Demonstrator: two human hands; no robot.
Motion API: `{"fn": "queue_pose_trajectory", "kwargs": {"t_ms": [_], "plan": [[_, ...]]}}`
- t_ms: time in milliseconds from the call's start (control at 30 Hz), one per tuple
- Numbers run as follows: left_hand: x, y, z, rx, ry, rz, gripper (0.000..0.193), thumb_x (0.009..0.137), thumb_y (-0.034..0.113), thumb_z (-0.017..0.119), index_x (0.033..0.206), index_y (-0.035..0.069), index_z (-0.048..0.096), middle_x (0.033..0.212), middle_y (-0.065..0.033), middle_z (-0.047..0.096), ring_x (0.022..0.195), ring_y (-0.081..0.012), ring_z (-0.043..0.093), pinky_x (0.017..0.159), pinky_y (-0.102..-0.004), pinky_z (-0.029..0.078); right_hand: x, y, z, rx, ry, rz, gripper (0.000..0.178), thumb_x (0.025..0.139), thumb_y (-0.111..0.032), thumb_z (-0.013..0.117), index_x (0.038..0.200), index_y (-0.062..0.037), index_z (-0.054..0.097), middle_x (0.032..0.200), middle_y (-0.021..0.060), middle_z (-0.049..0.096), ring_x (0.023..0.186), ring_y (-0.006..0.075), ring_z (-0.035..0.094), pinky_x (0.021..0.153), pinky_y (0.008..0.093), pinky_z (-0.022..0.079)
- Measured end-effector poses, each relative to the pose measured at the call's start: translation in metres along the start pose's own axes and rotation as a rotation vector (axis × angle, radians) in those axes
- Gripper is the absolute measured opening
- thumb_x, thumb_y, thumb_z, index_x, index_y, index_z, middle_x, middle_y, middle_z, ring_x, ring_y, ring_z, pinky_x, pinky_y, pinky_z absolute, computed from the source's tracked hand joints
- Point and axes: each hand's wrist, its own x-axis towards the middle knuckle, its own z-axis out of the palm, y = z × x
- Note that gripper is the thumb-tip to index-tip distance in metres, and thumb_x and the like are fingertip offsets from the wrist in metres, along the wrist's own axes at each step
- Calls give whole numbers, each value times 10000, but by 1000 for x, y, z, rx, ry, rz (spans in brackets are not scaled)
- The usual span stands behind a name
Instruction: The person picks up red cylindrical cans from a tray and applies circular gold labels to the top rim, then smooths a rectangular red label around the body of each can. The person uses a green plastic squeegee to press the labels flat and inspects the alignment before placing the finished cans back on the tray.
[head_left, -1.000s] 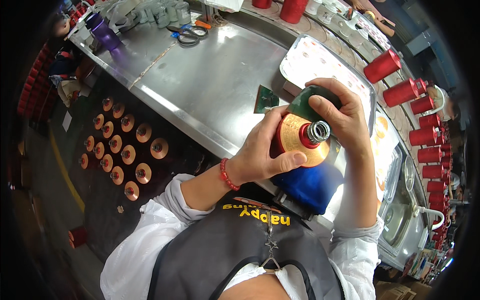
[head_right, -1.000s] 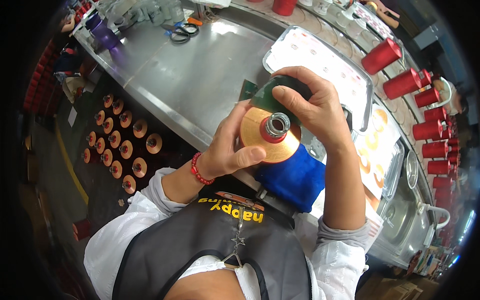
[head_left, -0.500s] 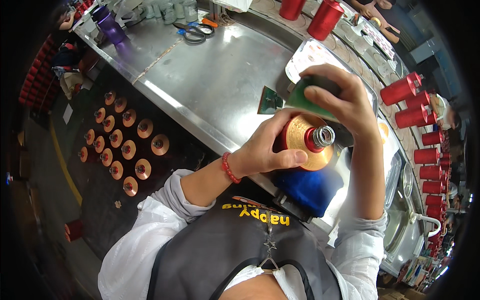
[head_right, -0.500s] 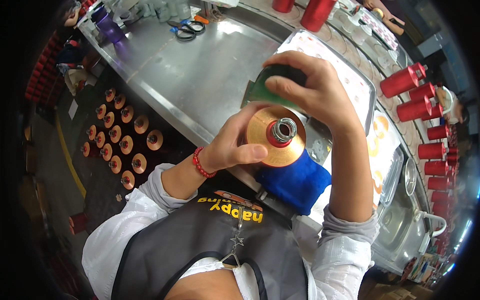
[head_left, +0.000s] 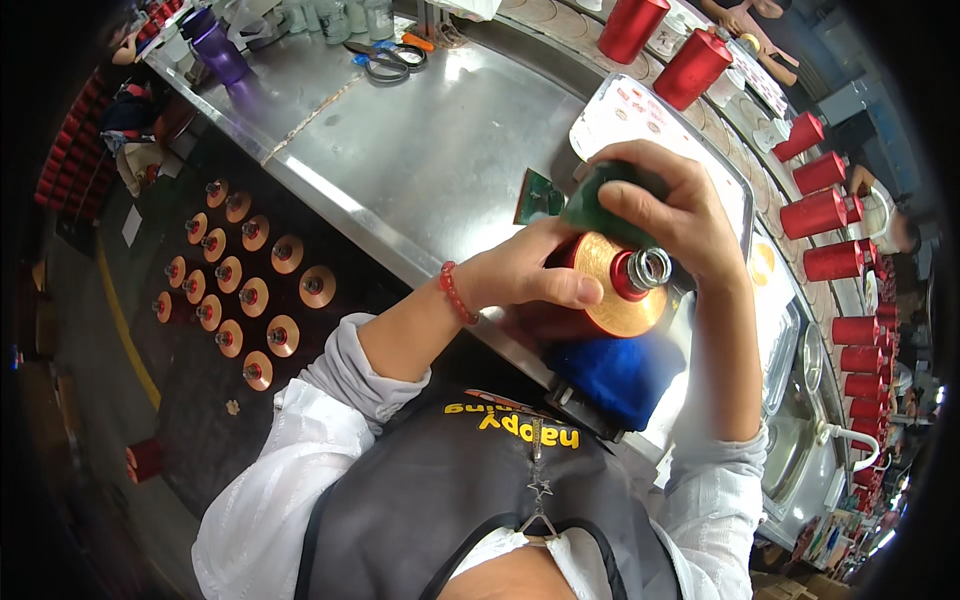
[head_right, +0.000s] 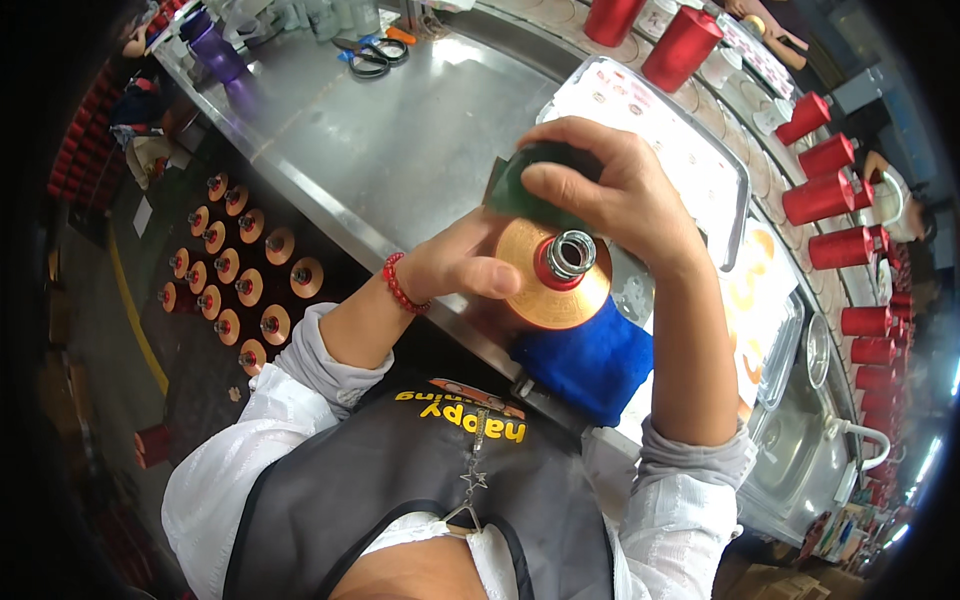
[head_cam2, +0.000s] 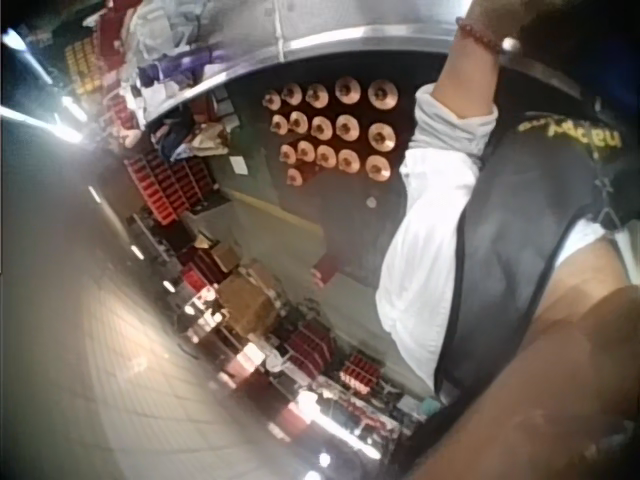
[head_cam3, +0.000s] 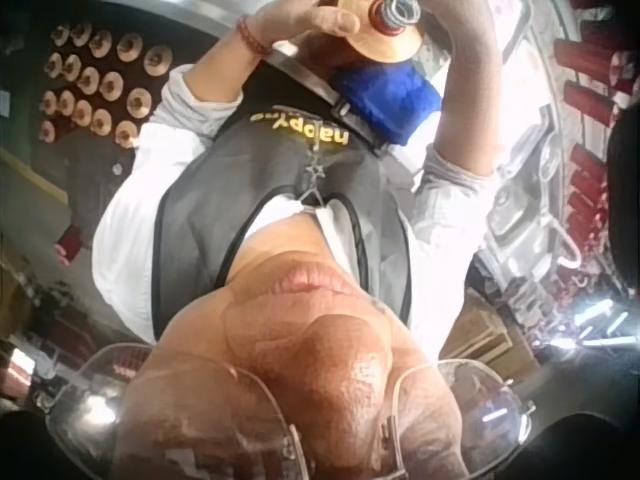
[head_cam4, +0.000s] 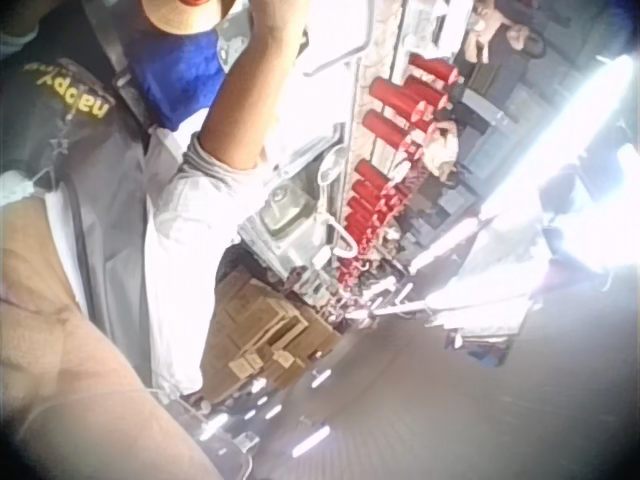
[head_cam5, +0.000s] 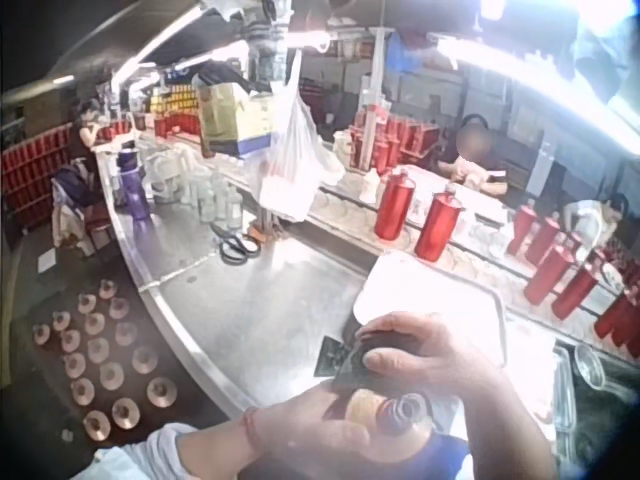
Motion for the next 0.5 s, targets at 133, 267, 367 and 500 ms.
{"fn": "queue_pose_trajectory", "kwargs": {"t_ms": [133, 267, 367, 500], "plan": [[4, 3, 1, -46, -33, 32, 829, 825, 425, 765, 1437, -25, 434, 1344, -124, 573, 1235, -202, 552, 1084, -347, 417, -10, -4, -6, 149, 26, -22, 269, 898, -123, 722, 1127, 9, 673, 971, 35, 691, 903, 116, 639, 822, 271, 517], [6, 2, -4, -29, -60, 9, 852, 815, 450, 769, 1432, -33, 435, 1355, -126, 566, 1240, -203, 550, 1090, -349, 414, -2, 11, -6, -259, 215, 60, 264, 889, -117, 743, 1115, 0, 674, 973, 19, 682, 917, 119, 635, 839, 257, 512], [3, 4, 0, -47, -40, -22, 881, 805, 470, 772, 1431, -47, 429, 1346, -129, 573, 1229, -198, 560, 1082, -340, 423, -23, 7, 0, 179, 129, 39, 258, 890, -112, 732, 1116, 0, 680, 977, 45, 693, 901, 126, 643, 814, 257, 516], [10, 5, 5, -23, -33, -6, 943, 789, 551, 769, 1437, -38, 420, 1325, -125, 583, 1220, -192, 572, 1079, -339, 436, -37, 25, -8, 48, 446, 142, 285, 892, -213, 750, 1068, 3, 693, 948, 49, 704, 882, 116, 639, 819, 285, 522]]}}
